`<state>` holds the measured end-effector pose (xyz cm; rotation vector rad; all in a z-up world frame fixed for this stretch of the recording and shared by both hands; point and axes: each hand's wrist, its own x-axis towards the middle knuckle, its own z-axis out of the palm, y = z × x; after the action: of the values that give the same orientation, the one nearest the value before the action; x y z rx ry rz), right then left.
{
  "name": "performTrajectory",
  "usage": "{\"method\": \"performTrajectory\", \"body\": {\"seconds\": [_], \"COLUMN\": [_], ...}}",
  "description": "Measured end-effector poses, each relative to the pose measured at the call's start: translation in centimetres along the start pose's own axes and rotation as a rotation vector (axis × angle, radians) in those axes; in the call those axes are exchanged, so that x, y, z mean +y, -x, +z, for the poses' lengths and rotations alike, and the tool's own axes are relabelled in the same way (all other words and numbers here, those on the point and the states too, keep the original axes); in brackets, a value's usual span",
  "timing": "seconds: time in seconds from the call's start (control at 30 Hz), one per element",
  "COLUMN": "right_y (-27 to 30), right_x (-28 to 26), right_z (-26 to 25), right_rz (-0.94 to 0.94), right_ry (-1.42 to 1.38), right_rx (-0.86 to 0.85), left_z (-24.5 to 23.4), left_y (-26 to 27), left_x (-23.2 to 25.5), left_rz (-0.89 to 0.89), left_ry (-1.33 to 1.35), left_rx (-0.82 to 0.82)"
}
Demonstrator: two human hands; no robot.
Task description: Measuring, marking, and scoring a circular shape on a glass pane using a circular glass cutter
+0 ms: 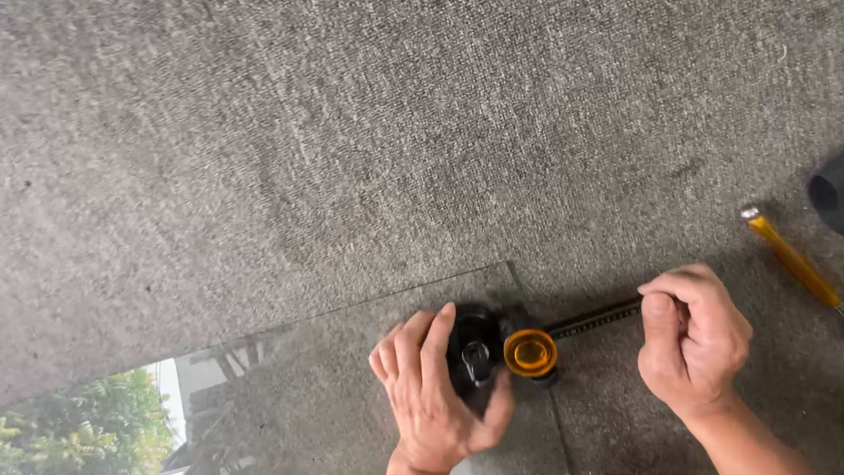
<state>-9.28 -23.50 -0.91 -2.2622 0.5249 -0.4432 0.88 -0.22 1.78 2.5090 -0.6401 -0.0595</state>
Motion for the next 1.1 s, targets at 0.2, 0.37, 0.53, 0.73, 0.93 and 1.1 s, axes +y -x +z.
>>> {"method": "performTrajectory", "body": {"seconds": [0.2,0.37,0.53,0.73,0.93,1.1], "right_y": [0.3,1.5,3.2,1.9,-2.1,-10.7], "right_x": [0.4,0.9,2.0,1.0,-1.5,-5.5], "right_z": [0.1,1.4,0.1,1.9,0.8,2.3], "right_rz": [0.015,0.079,0.349,0.153,0.132,-0.1], "right_ry": [-0.021,-0.059,0.054,0.014,0.008,0.06], "right_rx": [0.035,0.201,0.024,0.164,-0.016,-0.249], "left_z": [1.6,3.7,3.7,1.9,0.6,0.0], "left_y": [0.4,0.0,0.7,-0.3,0.1,0.2], "left_x": [-0.2,0.3,-0.2,0.6,-0.9,-1.1], "left_rz": [0.001,-0.118,-0.138,-0.16,-0.013,-0.011], "left_ry": [-0.056,-0.141,-0.148,-0.056,0.008,0.05], "left_rx": [0.071,0.294,0.229,0.143,-0.009,-0.038]}}
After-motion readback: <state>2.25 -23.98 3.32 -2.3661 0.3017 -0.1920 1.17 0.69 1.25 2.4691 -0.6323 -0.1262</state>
